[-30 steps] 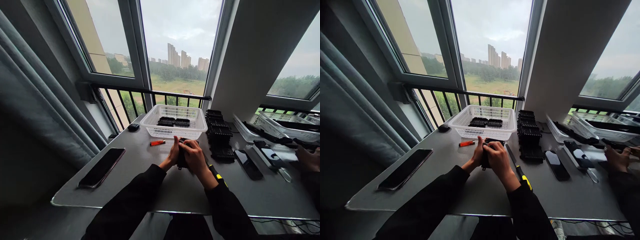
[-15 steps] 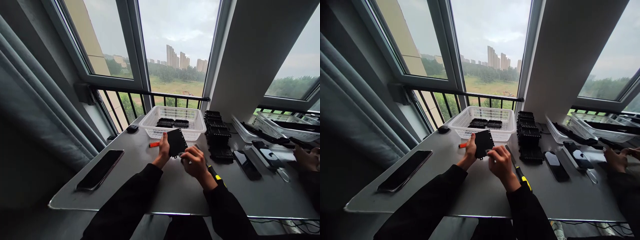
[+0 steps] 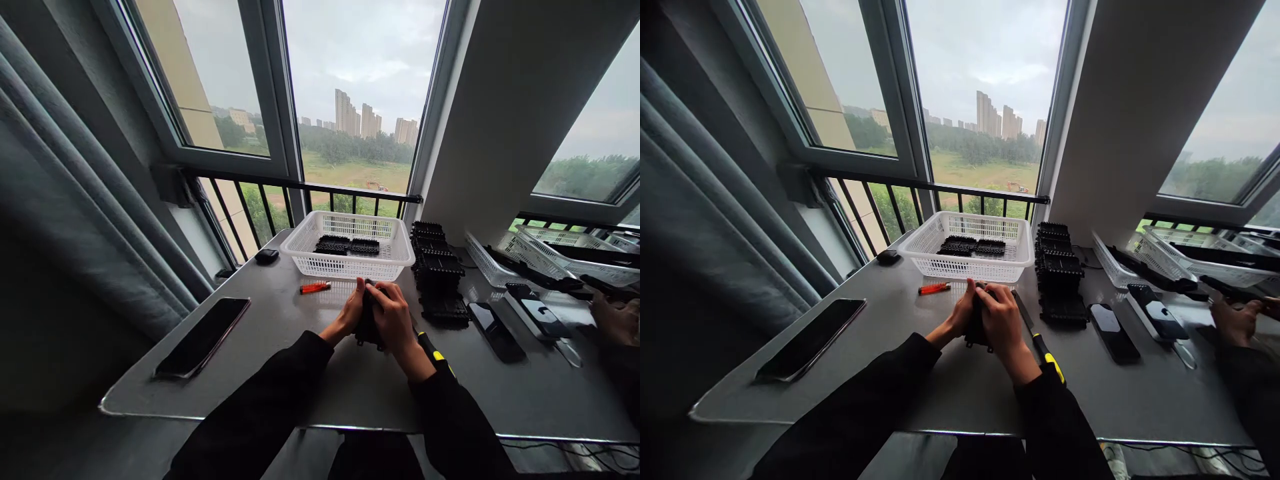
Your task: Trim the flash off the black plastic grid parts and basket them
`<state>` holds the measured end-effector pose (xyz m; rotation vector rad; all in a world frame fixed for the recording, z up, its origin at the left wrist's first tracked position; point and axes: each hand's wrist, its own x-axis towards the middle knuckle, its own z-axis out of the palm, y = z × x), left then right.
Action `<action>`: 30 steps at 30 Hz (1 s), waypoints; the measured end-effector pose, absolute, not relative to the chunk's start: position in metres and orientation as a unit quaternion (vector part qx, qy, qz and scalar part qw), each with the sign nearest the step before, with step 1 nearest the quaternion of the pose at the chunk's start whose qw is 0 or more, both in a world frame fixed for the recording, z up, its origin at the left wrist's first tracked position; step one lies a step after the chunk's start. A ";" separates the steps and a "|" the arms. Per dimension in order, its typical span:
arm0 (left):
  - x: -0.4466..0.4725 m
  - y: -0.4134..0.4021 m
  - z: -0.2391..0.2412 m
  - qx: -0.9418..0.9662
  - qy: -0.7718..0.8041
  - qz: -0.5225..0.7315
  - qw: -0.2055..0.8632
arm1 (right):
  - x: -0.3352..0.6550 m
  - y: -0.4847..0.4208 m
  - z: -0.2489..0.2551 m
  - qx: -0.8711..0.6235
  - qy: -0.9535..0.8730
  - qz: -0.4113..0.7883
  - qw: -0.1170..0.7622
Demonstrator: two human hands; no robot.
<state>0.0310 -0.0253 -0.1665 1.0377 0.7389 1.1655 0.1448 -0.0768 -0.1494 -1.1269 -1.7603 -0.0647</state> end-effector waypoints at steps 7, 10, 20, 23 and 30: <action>0.025 -0.020 -0.147 0.332 0.324 0.578 0.671 | 0.140 -0.084 -0.151 -0.362 -0.830 -0.023 0.423; 0.019 -0.015 -0.143 0.306 0.351 0.654 0.597 | 0.143 -0.085 -0.160 -0.376 -0.831 -0.044 0.409; 0.016 -0.013 -0.143 0.292 0.265 0.682 0.616 | 0.148 -0.082 -0.153 -0.494 -0.621 -0.025 0.608; 0.015 -0.017 -0.141 0.318 0.250 0.638 0.655 | 0.149 -0.079 -0.155 -0.513 -0.586 -0.016 0.627; 0.018 -0.025 -0.134 0.396 0.238 0.586 0.665 | 0.158 -0.066 -0.158 -0.561 -0.489 0.013 0.668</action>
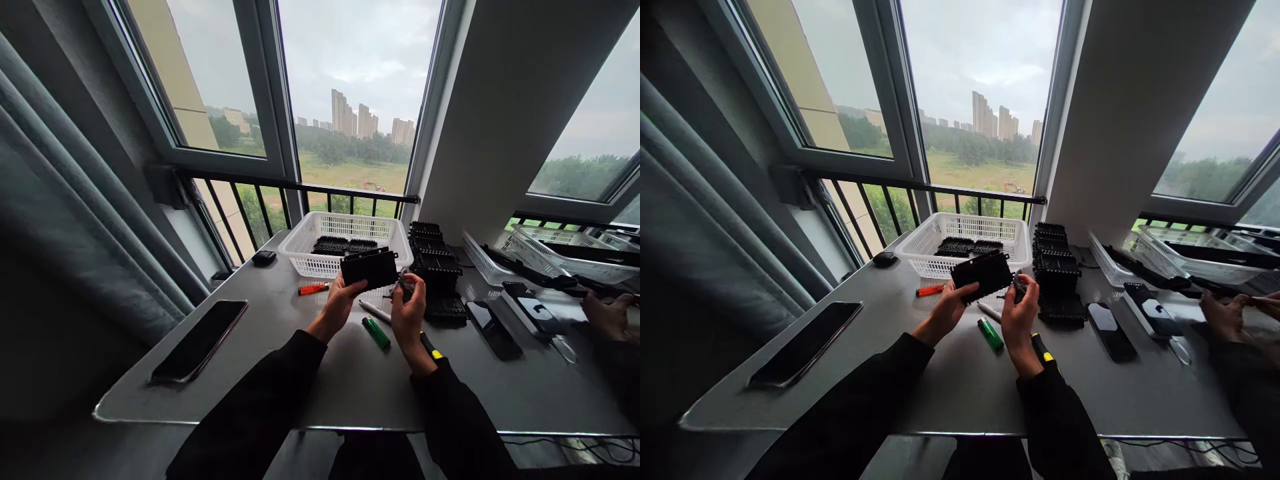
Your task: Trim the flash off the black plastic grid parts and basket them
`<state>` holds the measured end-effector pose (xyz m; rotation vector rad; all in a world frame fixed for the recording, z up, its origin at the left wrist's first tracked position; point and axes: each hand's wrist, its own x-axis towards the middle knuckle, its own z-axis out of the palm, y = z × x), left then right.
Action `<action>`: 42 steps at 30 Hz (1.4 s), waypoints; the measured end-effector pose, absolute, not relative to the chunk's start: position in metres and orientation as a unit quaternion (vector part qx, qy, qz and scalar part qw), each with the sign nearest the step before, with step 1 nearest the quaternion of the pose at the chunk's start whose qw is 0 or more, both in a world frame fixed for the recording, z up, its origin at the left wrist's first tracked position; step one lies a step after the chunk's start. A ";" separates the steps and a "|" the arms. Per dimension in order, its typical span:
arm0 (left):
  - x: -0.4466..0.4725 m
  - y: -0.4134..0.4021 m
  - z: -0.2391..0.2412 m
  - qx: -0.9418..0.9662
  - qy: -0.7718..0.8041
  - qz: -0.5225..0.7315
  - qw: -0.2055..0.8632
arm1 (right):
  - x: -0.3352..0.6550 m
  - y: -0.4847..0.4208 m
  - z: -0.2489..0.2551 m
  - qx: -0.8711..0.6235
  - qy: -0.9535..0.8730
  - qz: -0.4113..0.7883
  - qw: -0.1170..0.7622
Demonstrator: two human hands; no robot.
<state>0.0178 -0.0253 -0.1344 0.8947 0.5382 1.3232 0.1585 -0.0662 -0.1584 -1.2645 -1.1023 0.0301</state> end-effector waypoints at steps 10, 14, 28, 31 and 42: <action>0.009 -0.030 -0.136 0.452 0.246 0.409 0.753 | 0.170 -0.065 -0.147 -0.555 -0.459 0.017 0.694; 0.007 -0.025 -0.140 0.485 0.233 0.354 0.765 | 0.171 -0.065 -0.146 -0.545 -0.477 0.040 0.688; 0.020 -0.028 -0.142 0.485 0.298 0.481 0.667 | 0.170 -0.066 -0.145 -0.525 -0.479 0.110 0.694; 0.021 -0.029 -0.144 0.508 0.286 0.476 0.658 | 0.171 -0.065 -0.147 -0.529 -0.486 0.112 0.687; 0.021 -0.029 -0.146 0.542 0.302 0.495 0.609 | 0.179 -0.062 -0.147 -0.512 -0.585 0.091 0.622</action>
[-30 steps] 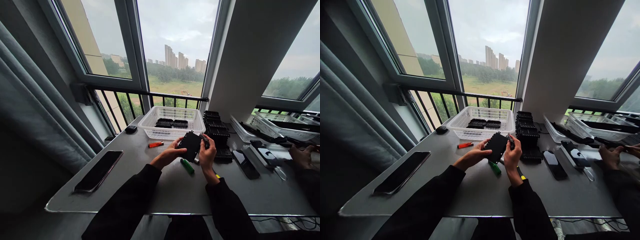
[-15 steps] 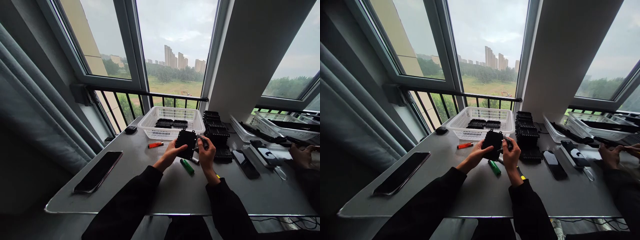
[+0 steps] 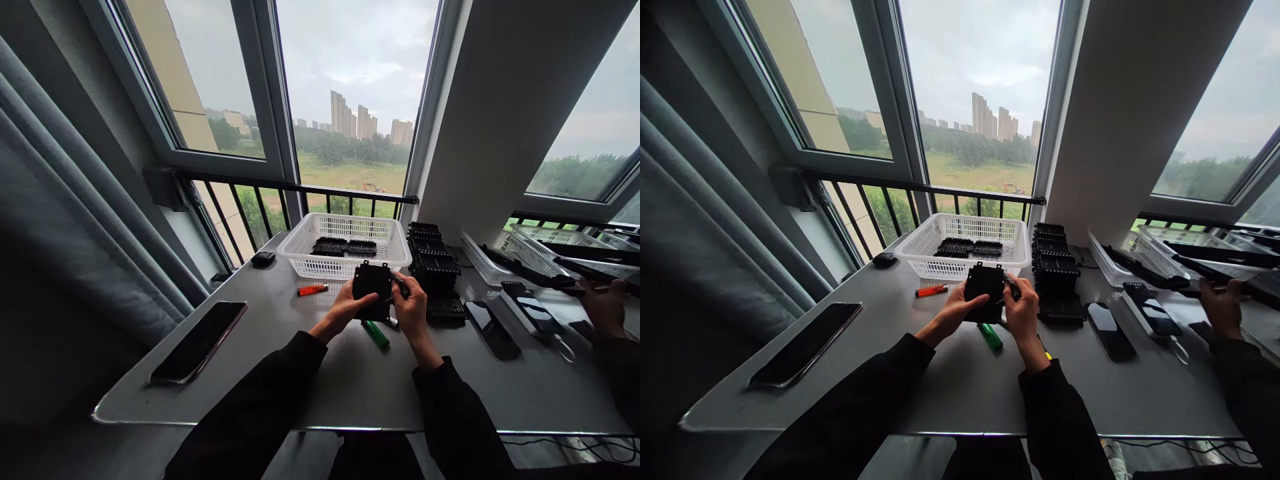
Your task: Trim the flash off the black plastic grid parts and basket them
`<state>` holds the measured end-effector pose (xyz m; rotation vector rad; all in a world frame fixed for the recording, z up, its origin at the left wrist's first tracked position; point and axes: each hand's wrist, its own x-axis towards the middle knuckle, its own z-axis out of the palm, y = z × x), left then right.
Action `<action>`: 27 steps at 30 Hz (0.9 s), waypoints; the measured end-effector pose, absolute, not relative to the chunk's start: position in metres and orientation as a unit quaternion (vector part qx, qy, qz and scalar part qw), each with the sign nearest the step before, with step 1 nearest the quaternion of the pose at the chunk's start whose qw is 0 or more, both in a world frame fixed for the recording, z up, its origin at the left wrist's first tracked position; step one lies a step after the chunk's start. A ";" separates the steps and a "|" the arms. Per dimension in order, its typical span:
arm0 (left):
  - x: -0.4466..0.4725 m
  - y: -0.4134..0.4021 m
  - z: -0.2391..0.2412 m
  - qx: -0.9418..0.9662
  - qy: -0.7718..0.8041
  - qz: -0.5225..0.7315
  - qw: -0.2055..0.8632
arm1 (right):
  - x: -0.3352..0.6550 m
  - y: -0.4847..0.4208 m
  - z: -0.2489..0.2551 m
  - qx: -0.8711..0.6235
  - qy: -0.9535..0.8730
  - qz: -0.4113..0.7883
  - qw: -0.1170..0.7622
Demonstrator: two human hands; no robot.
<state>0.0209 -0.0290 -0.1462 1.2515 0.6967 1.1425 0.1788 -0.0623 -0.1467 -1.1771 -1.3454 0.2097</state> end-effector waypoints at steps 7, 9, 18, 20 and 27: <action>0.021 -0.031 -0.140 0.484 0.313 0.544 0.610 | 0.174 -0.064 -0.146 -0.482 -0.613 0.145 0.609; 0.019 -0.030 -0.138 0.460 0.314 0.555 0.617 | 0.172 -0.064 -0.146 -0.478 -0.627 0.160 0.594; 0.011 -0.024 -0.131 0.397 0.313 0.575 0.643 | 0.172 -0.069 -0.143 -0.469 -0.673 0.181 0.542; 0.007 -0.020 -0.132 0.395 0.309 0.582 0.640 | 0.172 -0.070 -0.143 -0.466 -0.699 0.171 0.515; 0.005 -0.012 -0.140 0.437 0.303 0.561 0.634 | 0.179 -0.068 -0.146 -0.522 -0.720 0.121 0.441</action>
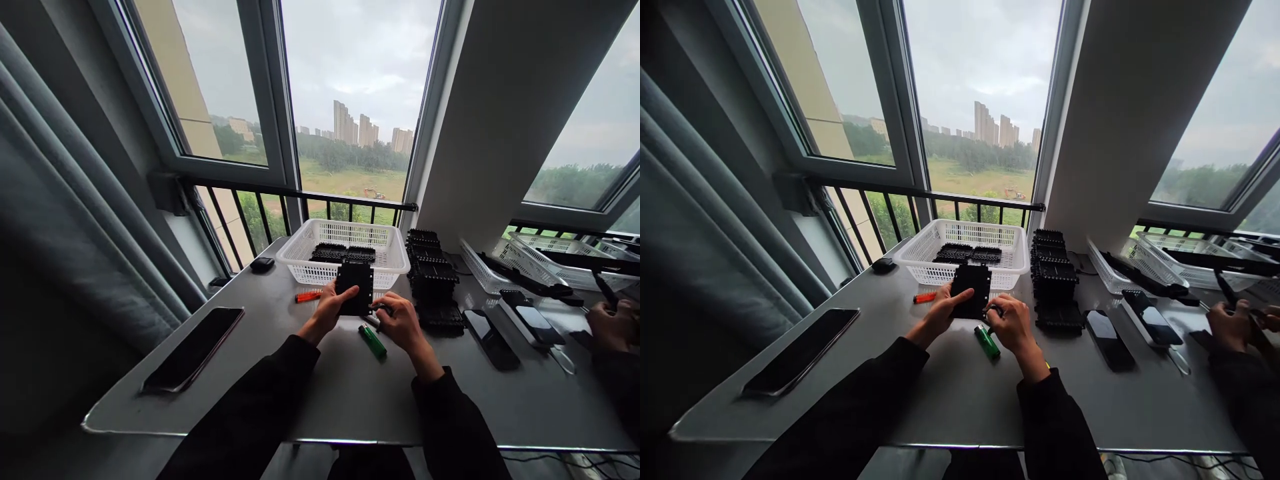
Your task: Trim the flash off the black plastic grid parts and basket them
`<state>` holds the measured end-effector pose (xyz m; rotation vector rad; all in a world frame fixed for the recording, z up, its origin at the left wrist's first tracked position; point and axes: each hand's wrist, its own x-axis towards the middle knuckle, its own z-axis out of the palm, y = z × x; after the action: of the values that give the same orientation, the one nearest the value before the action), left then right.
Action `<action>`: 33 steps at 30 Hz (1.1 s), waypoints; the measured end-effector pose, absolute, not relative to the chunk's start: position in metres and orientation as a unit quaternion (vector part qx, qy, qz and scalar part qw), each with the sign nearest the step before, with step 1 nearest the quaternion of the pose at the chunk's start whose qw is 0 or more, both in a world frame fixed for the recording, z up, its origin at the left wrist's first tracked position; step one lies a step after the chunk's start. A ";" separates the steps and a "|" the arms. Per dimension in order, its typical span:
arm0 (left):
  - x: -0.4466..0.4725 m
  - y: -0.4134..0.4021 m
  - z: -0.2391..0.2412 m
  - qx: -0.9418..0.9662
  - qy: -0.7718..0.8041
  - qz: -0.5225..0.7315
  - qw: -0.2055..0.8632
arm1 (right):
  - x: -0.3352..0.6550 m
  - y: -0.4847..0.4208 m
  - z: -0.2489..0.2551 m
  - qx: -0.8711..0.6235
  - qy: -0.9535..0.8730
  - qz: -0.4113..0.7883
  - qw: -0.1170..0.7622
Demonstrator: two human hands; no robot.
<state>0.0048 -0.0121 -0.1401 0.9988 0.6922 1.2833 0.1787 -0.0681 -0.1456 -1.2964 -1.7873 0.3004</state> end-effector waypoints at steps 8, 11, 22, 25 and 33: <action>0.009 -0.018 -0.140 0.446 0.298 0.519 0.665 | 0.179 -0.069 -0.134 -0.509 -0.612 0.073 0.601; 0.013 -0.023 -0.139 0.455 0.295 0.511 0.667 | 0.175 -0.067 -0.138 -0.501 -0.632 0.096 0.583; 0.003 -0.015 -0.135 0.435 0.315 0.576 0.617 | 0.177 -0.067 -0.150 -0.471 -0.729 0.166 0.468; 0.004 -0.014 -0.137 0.470 0.326 0.574 0.586 | 0.179 -0.069 -0.144 -0.523 -0.692 0.141 0.477; -0.007 0.005 -0.153 0.503 0.475 0.648 0.317 | 0.153 -0.077 -0.144 -0.416 -0.727 0.226 0.498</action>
<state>-0.0073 0.0047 -0.1535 1.3250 1.2497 1.7062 0.1531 -0.0774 -0.1444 -1.0068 -1.7595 0.5478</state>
